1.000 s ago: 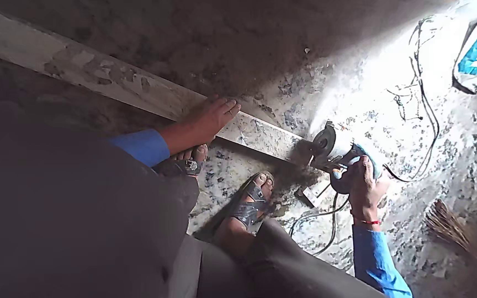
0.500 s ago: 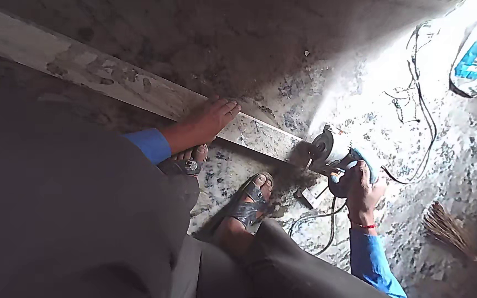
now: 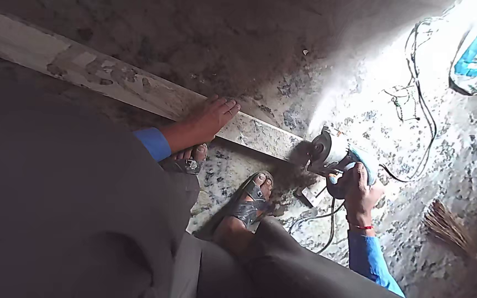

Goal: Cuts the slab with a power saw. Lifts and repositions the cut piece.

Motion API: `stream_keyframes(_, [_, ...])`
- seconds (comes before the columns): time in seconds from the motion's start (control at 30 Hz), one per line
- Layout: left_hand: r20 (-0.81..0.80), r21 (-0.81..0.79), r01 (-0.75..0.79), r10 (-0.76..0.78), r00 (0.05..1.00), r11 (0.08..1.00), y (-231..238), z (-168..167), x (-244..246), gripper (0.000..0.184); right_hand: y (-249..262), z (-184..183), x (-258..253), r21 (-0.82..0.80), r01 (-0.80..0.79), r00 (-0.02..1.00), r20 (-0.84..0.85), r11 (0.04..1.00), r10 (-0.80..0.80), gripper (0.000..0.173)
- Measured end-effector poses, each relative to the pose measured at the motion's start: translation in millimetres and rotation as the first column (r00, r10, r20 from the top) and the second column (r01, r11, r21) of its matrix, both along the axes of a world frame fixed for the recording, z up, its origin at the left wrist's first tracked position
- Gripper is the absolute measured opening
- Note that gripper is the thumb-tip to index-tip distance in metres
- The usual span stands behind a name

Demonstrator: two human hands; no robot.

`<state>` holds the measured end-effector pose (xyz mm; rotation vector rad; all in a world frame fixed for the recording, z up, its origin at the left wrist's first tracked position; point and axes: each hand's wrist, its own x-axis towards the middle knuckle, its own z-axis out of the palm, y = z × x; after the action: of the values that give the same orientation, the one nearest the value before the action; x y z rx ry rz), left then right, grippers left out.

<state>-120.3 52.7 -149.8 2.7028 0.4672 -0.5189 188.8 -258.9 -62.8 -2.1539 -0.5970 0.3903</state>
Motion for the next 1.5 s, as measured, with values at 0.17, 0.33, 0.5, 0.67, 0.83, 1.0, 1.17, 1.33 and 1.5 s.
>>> stream_keyframes(0.17, [0.039, 0.020, 0.004, -0.005, 0.999, 1.000, 0.2, -10.1, -2.3, 0.117, -0.5, 1.0, -1.3, 0.003, 0.003, 1.000, -0.012, 1.000, -0.003, 0.034])
stream_keyframes(0.33, [-0.022, -0.013, -0.017, 0.016, 1.000, 1.000, -1.8, 15.1, 3.3, 0.112, -3.3, -0.1, -1.5, -0.002, -0.007, 1.000, 0.021, 1.000, 0.007, 0.034])
stream_keyframes(0.5, [-0.038, -0.021, -0.026, 0.025, 0.999, 0.999, -2.4, 22.1, 3.8, 0.111, -4.5, 0.1, -2.7, 0.000, -0.018, 1.000, 0.023, 1.000, 0.018, 0.033])
stream_keyframes(0.67, [0.073, 0.032, 0.007, -0.009, 0.997, 0.999, 0.5, -10.8, -2.4, 0.116, -8.0, -1.8, -2.8, 0.014, -0.008, 1.000, 0.028, 1.000, 0.007, 0.034])
stream_keyframes(0.83, [0.064, 0.034, 0.007, -0.009, 0.998, 0.999, 0.6, -11.7, -2.2, 0.116, -12.9, -5.3, -0.8, 0.026, -0.020, 1.000, 0.009, 0.999, 0.019, 0.035])
stream_keyframes(1.0, [0.066, 0.010, -0.019, 0.018, 0.998, 1.000, -1.2, -5.0, -1.1, 0.112, -15.9, -4.2, -3.5, 0.010, 0.000, 1.000, 0.003, 1.000, 0.000, 0.037])
stream_keyframes(1.17, [0.017, 0.018, -0.021, 0.021, 1.000, 1.000, -3.0, 7.7, 2.0, 0.116, -18.2, -4.5, -4.2, -0.018, 0.010, 1.000, 0.011, 1.000, -0.010, 0.038])
stream_keyframes(1.33, [0.040, 0.019, -0.023, 0.023, 0.999, 1.000, -2.9, 4.4, 0.3, 0.116, -20.2, -6.5, -5.1, -0.001, -0.007, 0.999, 0.043, 1.000, 0.007, 0.037])
stream_keyframes(1.5, [0.059, 0.020, -0.030, 0.028, 0.998, 0.999, -3.0, 3.9, -0.7, 0.113, -18.7, -4.3, -8.3, 0.015, -0.005, 1.000, 0.025, 1.000, 0.005, 0.037])
